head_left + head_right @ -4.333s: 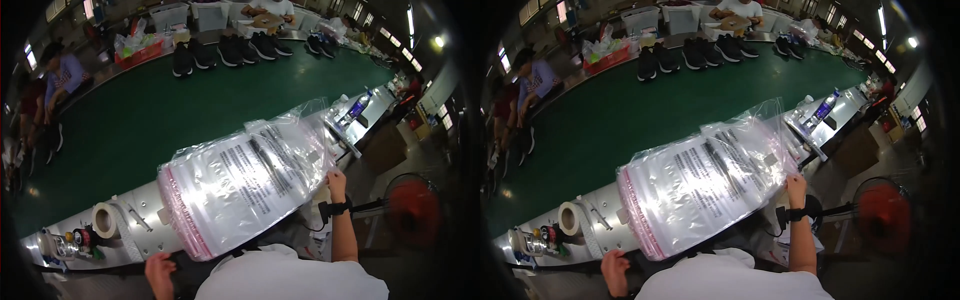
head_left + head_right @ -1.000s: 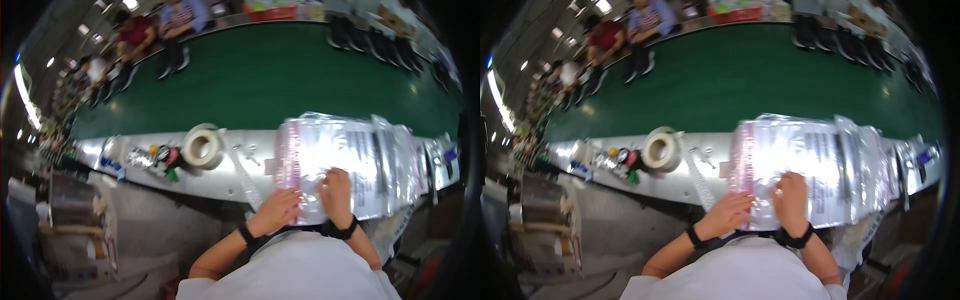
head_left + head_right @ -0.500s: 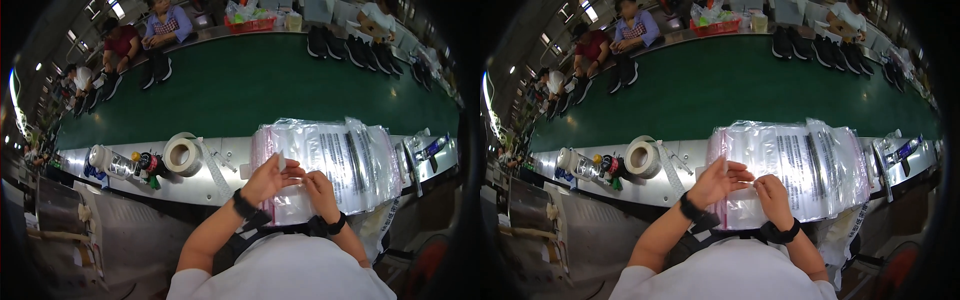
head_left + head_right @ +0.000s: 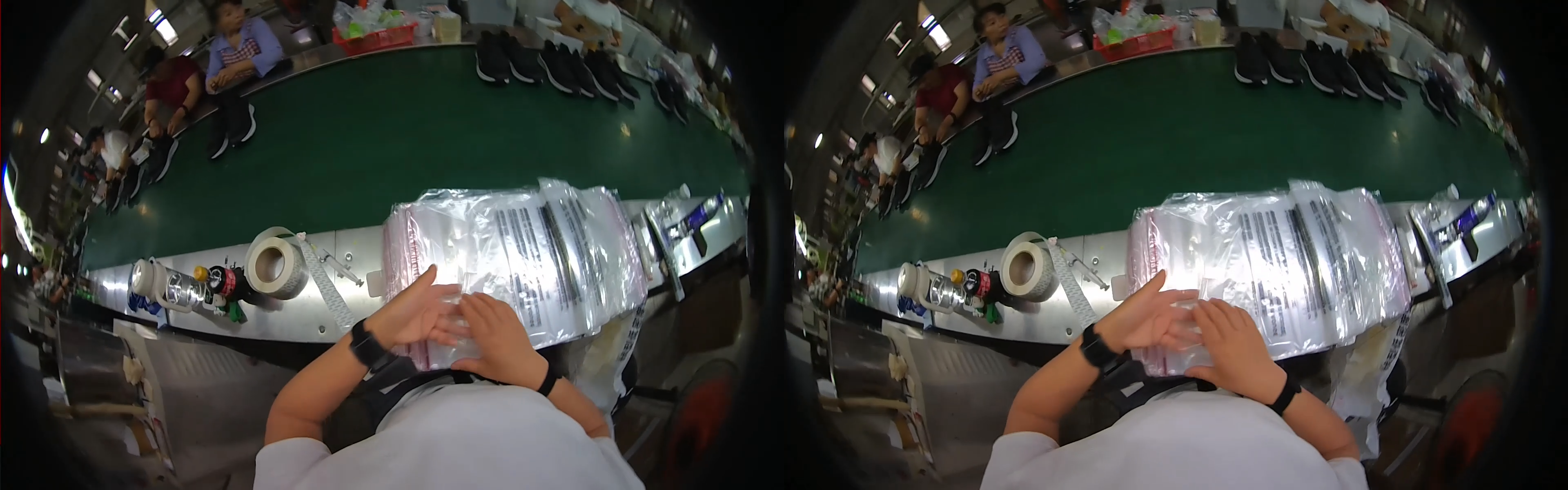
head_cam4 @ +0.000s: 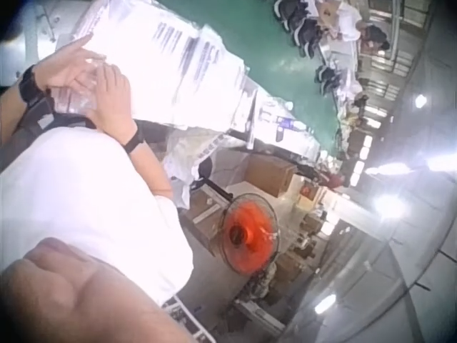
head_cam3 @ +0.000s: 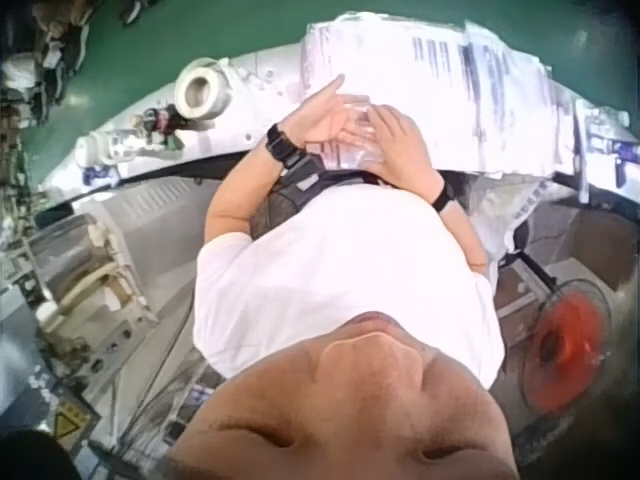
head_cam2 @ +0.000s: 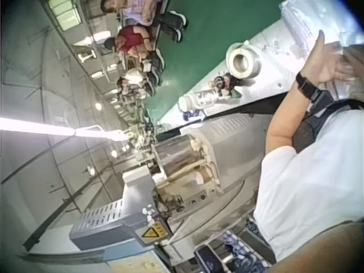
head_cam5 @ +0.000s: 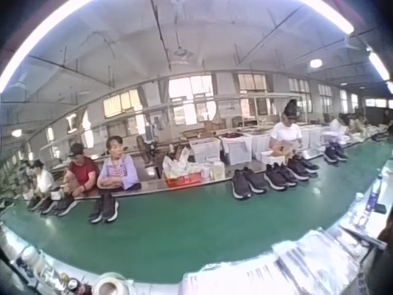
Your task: Applying labels to plastic bags and operating an industrial heat press machine.
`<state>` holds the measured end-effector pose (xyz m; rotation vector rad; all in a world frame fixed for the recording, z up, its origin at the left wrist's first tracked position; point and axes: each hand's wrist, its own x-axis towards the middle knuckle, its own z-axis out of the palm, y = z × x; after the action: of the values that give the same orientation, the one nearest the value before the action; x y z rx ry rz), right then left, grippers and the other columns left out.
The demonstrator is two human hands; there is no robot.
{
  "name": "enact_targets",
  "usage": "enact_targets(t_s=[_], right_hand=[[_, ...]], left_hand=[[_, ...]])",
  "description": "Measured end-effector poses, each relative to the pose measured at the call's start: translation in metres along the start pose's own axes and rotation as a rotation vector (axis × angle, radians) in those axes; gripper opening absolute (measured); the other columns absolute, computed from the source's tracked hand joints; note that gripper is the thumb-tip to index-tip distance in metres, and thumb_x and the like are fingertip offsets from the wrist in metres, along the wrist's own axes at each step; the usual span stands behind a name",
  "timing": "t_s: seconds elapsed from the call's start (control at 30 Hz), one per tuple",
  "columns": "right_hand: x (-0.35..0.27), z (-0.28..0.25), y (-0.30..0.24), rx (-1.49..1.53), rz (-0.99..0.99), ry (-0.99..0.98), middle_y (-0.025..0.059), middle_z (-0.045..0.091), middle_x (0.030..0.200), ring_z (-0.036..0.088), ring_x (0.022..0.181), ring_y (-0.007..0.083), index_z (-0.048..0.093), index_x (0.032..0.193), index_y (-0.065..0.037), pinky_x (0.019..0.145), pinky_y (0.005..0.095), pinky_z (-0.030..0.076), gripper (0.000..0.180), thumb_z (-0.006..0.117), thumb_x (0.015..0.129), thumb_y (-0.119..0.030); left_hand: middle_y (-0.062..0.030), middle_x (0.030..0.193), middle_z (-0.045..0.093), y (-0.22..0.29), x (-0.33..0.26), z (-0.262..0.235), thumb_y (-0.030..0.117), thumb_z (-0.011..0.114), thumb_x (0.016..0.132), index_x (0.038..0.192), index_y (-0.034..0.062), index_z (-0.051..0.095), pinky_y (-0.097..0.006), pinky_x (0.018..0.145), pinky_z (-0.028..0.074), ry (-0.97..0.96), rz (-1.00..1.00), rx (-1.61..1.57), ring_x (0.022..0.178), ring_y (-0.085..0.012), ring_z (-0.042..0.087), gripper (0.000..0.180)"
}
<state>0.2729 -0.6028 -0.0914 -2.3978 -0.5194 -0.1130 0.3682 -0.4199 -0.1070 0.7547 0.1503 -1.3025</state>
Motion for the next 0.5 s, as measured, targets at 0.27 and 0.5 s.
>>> enact_targets(t_s=[0.27, 0.5], right_hand=[[-0.011, -0.042, 0.088, 0.832, 0.467, 0.623, 0.0062, 0.064, 0.087, 0.058, 0.078, 0.0123, 0.06, 0.088, -0.001, 0.067, 0.0269, 0.047, 0.017, 0.051, 0.089, -0.016], [-0.169, -0.103, 0.226, 0.305, 1.08, 0.929, 0.0089, 0.061, 0.082, 0.059, 0.071, 0.0157, 0.057, 0.097, 0.0, 0.06, 0.0288, 0.044, 0.023, 0.057, 0.083, -0.018]], left_hand=[[-0.0191, 0.11, 0.056, -0.06, -0.097, -0.024, 0.024, 0.043, 0.093, 0.111, -0.0016, 0.049, -0.035, 0.073, 0.05, 0.622, 0.655, 0.187, 0.088, -0.0291, 0.061, 0.032], [-0.0072, 0.096, 0.06, -0.14, -0.119, -0.069, 0.021, 0.049, 0.091, 0.108, 0.0057, 0.056, -0.036, 0.069, 0.047, 1.083, 0.659, -0.063, 0.076, -0.0256, 0.057, 0.024]])
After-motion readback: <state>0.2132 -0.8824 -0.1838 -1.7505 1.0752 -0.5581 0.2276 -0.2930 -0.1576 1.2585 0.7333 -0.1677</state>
